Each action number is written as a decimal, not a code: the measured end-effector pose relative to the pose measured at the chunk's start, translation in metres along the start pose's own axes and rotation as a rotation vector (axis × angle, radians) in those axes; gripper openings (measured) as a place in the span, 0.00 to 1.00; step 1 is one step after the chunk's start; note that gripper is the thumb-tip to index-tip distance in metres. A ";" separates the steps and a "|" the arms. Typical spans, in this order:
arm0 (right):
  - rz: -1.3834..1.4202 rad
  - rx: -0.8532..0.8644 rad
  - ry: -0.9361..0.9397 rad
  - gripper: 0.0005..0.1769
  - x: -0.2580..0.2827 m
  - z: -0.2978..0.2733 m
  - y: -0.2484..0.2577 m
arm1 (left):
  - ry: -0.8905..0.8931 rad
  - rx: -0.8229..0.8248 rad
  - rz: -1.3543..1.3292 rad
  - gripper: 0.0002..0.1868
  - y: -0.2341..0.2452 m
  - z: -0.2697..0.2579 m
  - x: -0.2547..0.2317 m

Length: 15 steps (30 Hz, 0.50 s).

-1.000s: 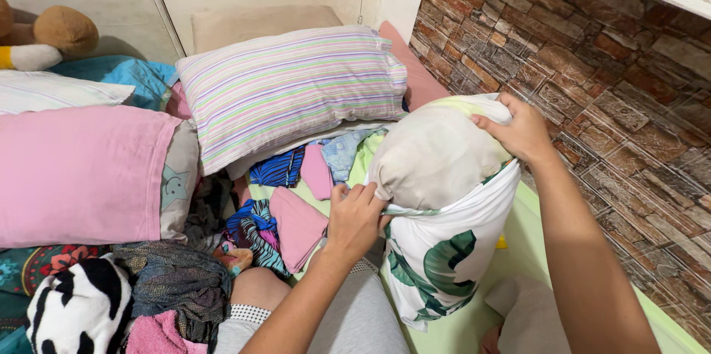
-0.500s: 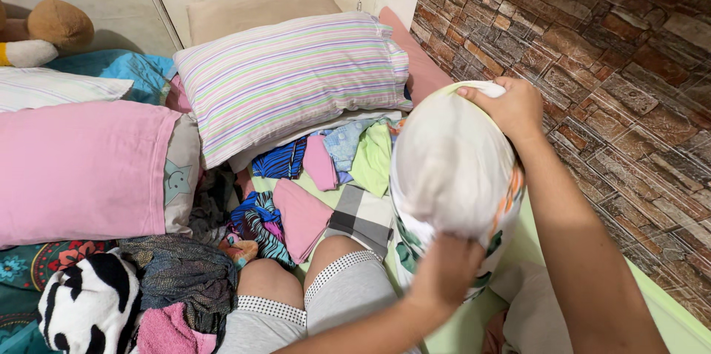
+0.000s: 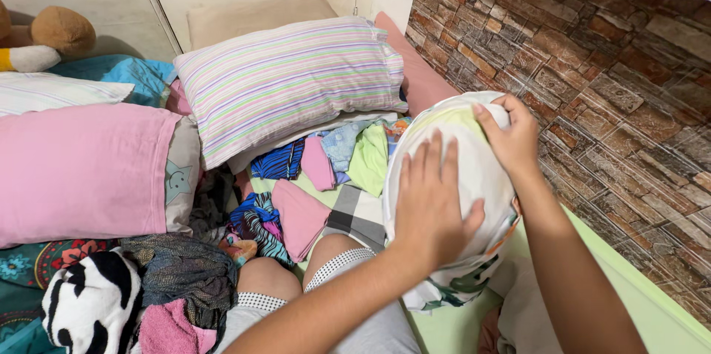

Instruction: The person folds multiple pillows and cloth items by hand on a bed, smoothing the surfaces and wrapping them together.

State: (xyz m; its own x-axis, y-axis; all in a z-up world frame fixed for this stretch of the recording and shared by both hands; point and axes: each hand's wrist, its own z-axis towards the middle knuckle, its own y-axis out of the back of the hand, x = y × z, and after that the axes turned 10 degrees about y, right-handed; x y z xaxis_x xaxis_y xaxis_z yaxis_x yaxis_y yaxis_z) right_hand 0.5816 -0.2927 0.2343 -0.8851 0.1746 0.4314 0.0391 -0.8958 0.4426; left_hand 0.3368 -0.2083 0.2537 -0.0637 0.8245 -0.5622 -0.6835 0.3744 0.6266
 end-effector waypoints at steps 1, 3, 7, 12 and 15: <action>0.024 -0.019 0.070 0.11 -0.002 -0.004 -0.003 | 0.047 0.050 0.019 0.51 0.003 0.013 0.001; 0.074 -0.052 0.146 0.08 -0.009 -0.004 -0.006 | 0.101 0.131 0.061 0.55 0.005 0.034 0.006; 0.270 -0.042 -0.071 0.14 -0.011 -0.001 -0.011 | 0.132 0.240 0.123 0.61 -0.001 0.062 0.022; 0.365 0.134 -0.316 0.12 0.018 -0.002 -0.001 | 0.058 0.227 0.107 0.56 -0.012 0.086 0.032; 0.175 0.163 -0.090 0.12 0.038 -0.008 0.005 | 0.062 0.267 0.120 0.46 -0.019 0.098 0.037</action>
